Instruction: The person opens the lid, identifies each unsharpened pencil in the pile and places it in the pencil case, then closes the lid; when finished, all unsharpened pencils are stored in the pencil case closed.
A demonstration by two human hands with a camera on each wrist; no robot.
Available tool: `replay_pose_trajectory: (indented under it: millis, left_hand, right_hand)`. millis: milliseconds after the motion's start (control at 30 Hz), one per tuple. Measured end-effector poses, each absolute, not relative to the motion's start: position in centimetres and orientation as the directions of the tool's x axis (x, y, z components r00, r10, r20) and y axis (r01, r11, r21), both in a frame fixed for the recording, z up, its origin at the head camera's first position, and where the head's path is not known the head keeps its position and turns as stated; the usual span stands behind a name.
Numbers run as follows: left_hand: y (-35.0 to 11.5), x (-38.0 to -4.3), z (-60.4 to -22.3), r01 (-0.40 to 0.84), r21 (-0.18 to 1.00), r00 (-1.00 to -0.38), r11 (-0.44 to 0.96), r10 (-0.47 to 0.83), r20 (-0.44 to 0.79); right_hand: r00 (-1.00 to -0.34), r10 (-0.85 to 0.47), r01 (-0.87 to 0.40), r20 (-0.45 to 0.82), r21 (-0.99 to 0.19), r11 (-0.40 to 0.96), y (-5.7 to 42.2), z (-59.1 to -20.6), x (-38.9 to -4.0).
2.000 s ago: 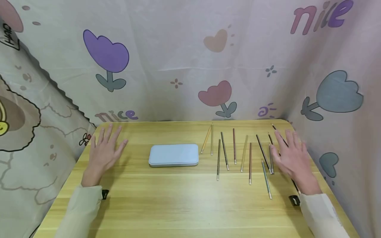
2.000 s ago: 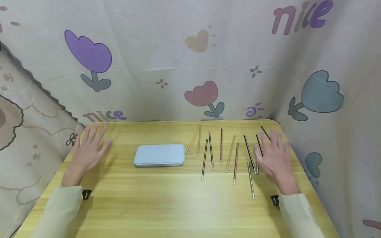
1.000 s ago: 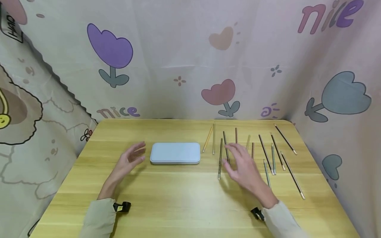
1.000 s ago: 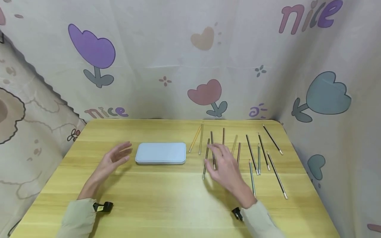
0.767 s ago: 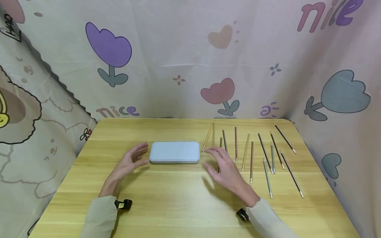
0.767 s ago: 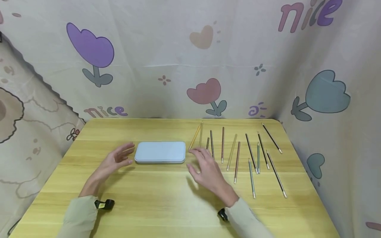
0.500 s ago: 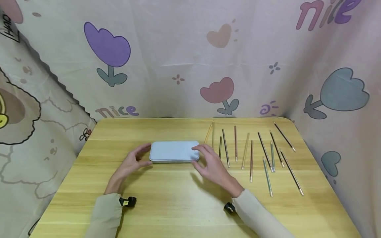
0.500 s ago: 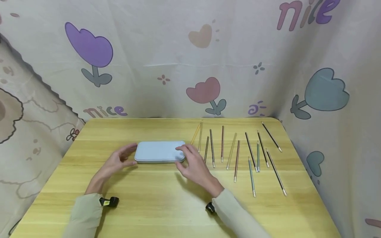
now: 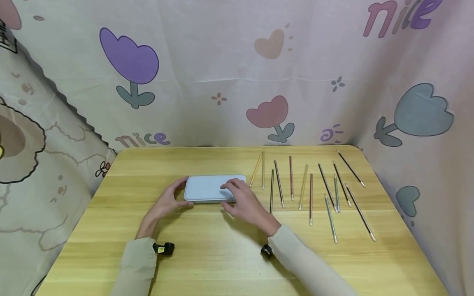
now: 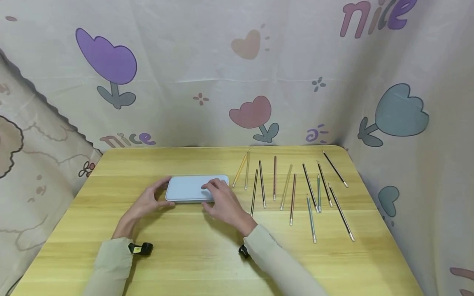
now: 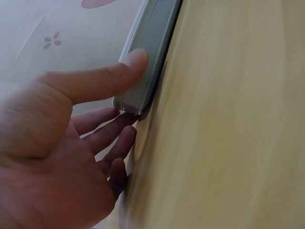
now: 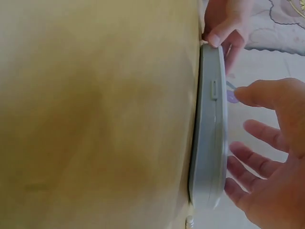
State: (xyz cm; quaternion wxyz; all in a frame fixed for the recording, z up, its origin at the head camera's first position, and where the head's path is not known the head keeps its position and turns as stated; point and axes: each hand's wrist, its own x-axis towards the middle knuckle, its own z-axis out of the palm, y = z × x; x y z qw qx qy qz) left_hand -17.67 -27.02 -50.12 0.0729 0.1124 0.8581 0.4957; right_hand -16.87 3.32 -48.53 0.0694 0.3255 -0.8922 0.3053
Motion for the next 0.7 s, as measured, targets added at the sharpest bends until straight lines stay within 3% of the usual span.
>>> replay_pose_trajectory:
  millis: [167, 367, 700]
  left_hand:
    - [-27.1, -17.5, -50.2, 0.148, 0.88, -0.956, 0.45, 0.294, 0.01]
    - [-27.4, -17.3, -49.9, 0.156, 0.875, -0.96, 0.459, 0.279, 0.024]
    - [-26.6, -17.6, -50.3, 0.179, 0.837, -0.96, 0.516, 0.279, 0.033]
  right_hand:
    - [-0.754, -0.586, -0.657, 0.298, -0.338, 0.674, 2.9, -48.3, -17.4]
    - [-0.678, -0.664, -0.729, 0.315, -0.18, 0.66, 2.0, -48.1, -18.1]
    - [-0.649, -0.692, -0.727, 0.317, 0.009, 0.686, 1.7, -48.5, -18.4]
